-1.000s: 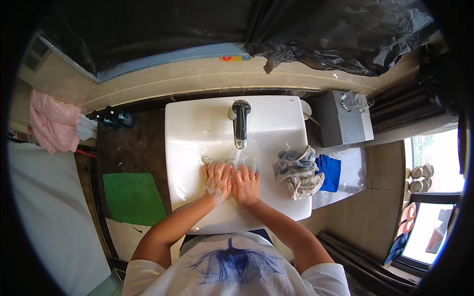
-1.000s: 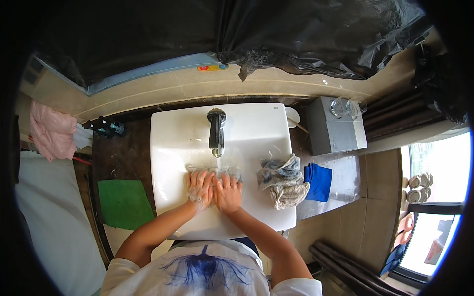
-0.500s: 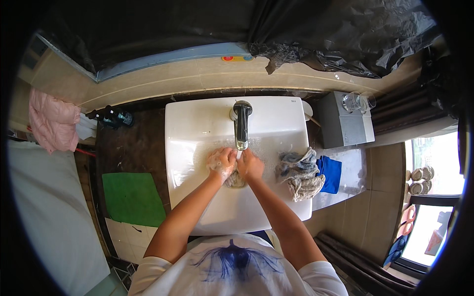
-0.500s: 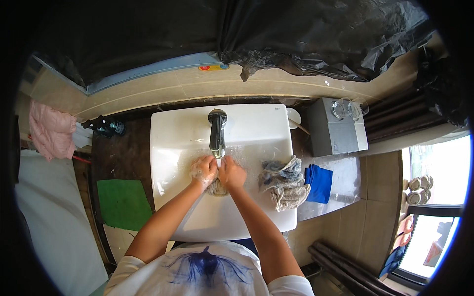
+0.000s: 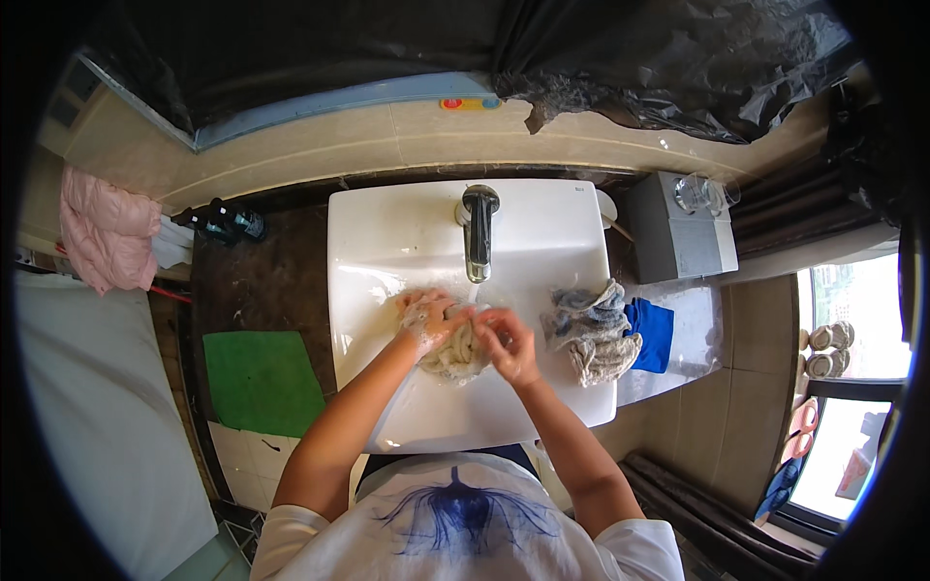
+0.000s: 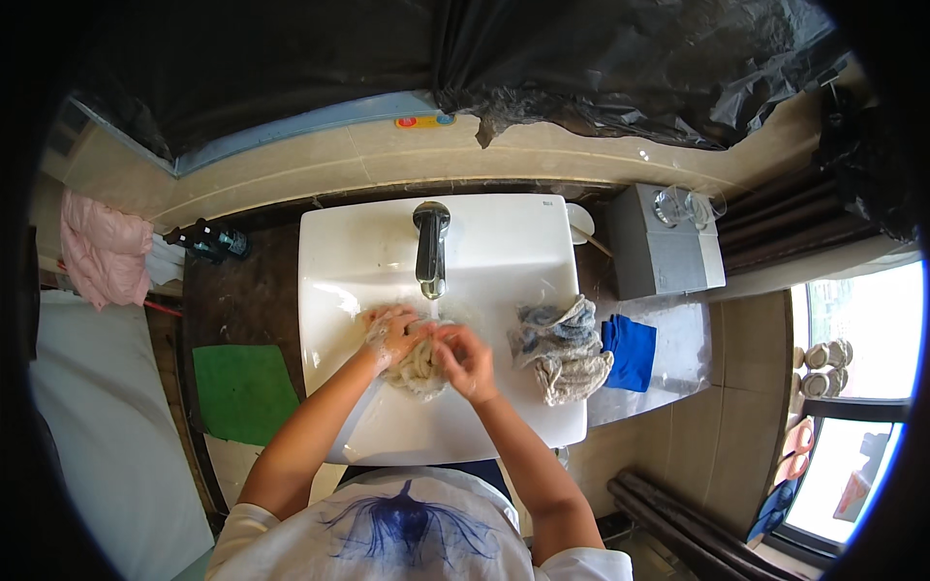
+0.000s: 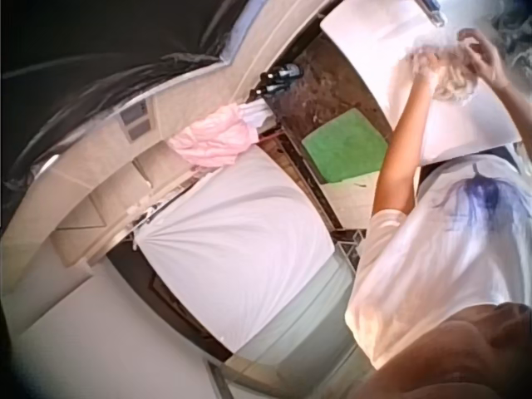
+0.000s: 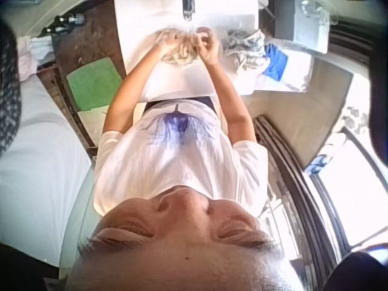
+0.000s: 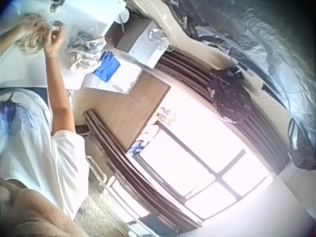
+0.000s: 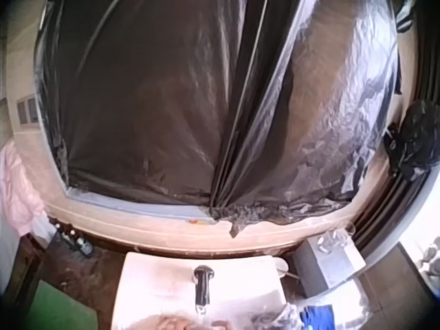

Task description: The person hand-washes a small white cloth in a sink, repeatedly rubbing and rinsing it under running water. They then pick up a larger striped towel and rinse it under the tap, wringing out excess water before folding it.

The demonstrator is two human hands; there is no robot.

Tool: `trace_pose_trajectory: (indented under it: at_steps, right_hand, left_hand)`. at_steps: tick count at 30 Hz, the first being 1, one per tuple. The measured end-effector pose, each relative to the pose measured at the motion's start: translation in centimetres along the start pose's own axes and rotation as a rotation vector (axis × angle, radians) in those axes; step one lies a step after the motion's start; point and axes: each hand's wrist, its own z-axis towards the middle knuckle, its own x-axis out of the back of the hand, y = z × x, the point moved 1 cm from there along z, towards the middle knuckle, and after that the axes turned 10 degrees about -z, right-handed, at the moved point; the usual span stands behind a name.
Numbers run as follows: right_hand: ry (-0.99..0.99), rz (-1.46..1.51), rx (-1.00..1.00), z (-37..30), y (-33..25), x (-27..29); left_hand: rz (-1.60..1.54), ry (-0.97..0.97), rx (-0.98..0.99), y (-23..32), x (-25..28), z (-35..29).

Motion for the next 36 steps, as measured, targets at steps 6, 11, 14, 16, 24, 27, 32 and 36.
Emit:
trace_pose_trajectory:
  at_steps: [6, 11, 14, 16, 24, 27, 32, 36]
  right_hand:
    - [0.085, -0.685, 0.141, 1.2, 1.8, -1.1]
    - [-0.355, -0.443, 0.194, -1.9, 1.8, -0.9]
    - [-0.185, -0.695, 0.369, -5.2, 0.4, -2.1]
    - [-0.096, -0.826, 0.394, -5.3, 0.9, -3.1]
    - [0.042, -1.026, 0.405, 0.6, 5.2, -3.7]
    - [0.076, -1.058, 0.298, 2.8, 6.4, -3.8]
    - [0.101, -0.959, -0.222, 5.7, 6.2, -4.4]
    - [0.225, -0.544, -0.284, 5.8, 6.5, -3.6]
  left_hand:
    - [-0.378, 0.000, -0.197, 1.5, 0.4, -2.1]
    - [-0.208, 0.075, -0.480, 3.1, 3.3, -6.7]
    - [-0.117, 0.086, -0.416, 1.8, 0.5, -9.1]
    - [-0.037, 0.140, -0.414, 1.2, -1.0, -9.6]
    - [0.138, 0.361, -0.351, 1.1, -3.8, -3.9]
    - [0.198, 0.295, -0.291, 0.6, -3.8, -1.8]
    - [0.139, 0.109, 0.012, 0.4, -4.2, 1.2]
    - [-0.241, 0.283, 0.056, 0.4, -3.6, 1.4]
